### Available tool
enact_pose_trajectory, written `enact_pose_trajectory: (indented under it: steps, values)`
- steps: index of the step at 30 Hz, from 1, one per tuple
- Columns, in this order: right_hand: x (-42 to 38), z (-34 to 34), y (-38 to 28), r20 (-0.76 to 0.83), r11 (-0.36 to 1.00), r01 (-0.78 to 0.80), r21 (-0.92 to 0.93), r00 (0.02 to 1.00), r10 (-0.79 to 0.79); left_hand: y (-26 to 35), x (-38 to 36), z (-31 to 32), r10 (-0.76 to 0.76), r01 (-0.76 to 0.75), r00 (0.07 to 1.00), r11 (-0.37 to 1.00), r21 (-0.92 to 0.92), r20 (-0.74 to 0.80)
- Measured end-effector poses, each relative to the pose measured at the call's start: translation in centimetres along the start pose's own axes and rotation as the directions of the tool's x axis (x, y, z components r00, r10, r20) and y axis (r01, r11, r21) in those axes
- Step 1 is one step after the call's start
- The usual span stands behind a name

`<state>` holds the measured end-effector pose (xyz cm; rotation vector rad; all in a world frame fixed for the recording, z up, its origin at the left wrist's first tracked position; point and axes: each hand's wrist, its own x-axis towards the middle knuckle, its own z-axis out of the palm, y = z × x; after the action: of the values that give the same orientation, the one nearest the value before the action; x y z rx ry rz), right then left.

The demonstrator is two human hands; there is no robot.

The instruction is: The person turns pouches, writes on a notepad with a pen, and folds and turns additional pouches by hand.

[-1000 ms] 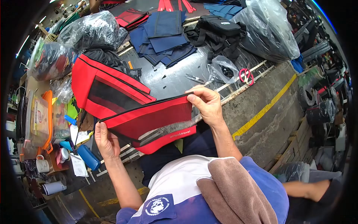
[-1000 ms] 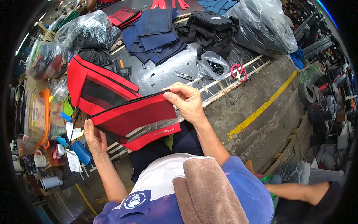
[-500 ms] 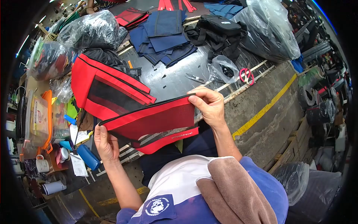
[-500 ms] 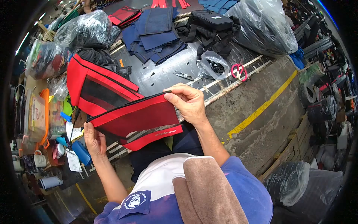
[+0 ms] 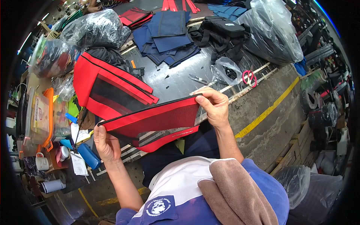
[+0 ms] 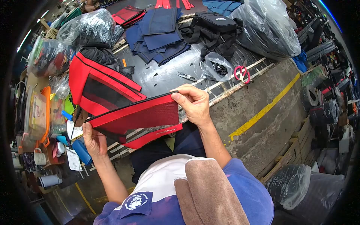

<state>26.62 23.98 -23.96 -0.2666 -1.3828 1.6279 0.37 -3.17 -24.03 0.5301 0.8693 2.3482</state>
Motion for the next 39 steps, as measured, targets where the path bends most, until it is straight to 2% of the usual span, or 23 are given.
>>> enact_pose_trajectory:
  steps: [3,5,6,8,9,12,13,18,21,28,30,33,36,39]
  values:
    - [0.0,-0.3,0.6,0.002,1.000,-0.014,-0.014,1.000,0.014,-0.1,0.2,1.6,0.078,-0.072,0.995,0.992,0.099,-0.054]
    - [0.1,-1.4,2.3,-0.143,0.998,-0.055,-0.040,0.989,0.049,-0.4,0.0,2.6,0.131,-0.117,0.989,0.977,0.176,-0.073]
    - [0.3,-2.2,3.3,-0.115,0.998,-0.055,-0.019,0.992,0.053,-0.6,0.0,3.2,0.161,-0.138,0.984,0.961,0.241,-0.081]
    - [0.2,-3.4,5.2,-0.217,0.971,-0.186,0.153,0.952,0.216,-0.8,0.1,4.9,0.213,-0.185,0.976,0.923,0.339,-0.048]
    - [0.2,-3.5,6.0,-0.195,0.968,-0.191,0.160,0.956,0.221,-0.9,0.1,5.7,0.224,-0.204,0.975,0.887,0.414,0.000]
    - [-0.1,-4.1,7.4,-0.177,0.912,-0.223,0.343,0.939,0.296,-1.2,0.4,7.1,0.227,-0.225,0.973,0.872,0.435,0.047]
    - [-0.1,-4.5,7.7,-0.174,0.912,-0.223,0.344,0.939,0.296,-1.3,0.4,7.3,0.218,-0.229,0.973,0.866,0.445,0.076]
    - [-0.2,-4.8,7.8,-0.152,0.904,-0.244,0.350,0.938,0.312,-1.7,0.4,7.6,0.235,-0.244,0.969,0.863,0.443,0.075]
    - [-0.1,-4.4,6.6,-0.156,0.910,-0.225,0.349,0.943,0.293,-2.0,0.6,6.7,0.246,-0.217,0.968,0.923,0.317,-0.052]
    - [0.3,-2.5,2.8,-0.189,0.989,-0.007,0.149,0.981,0.035,-1.8,0.6,6.1,0.278,-0.238,0.951,0.938,0.251,-0.137]
    - [0.2,-3.0,2.5,-0.193,0.988,-0.042,0.149,0.979,0.071,-1.7,0.6,6.3,0.276,-0.236,0.949,0.943,0.233,-0.154]
    - [0.2,-3.6,2.0,-0.201,0.982,-0.110,0.151,0.970,0.140,-1.3,0.6,6.2,0.265,-0.211,0.957,0.914,0.348,-0.118]
    - [0.4,-3.5,0.5,-0.177,0.931,-0.312,0.191,0.922,0.345,-1.6,0.6,5.8,0.211,-0.164,0.962,0.954,0.249,-0.175]
    - [0.1,-2.1,0.3,-0.183,0.948,-0.269,0.171,0.937,0.298,-1.8,0.8,5.6,0.169,-0.127,0.958,0.974,0.186,-0.233]
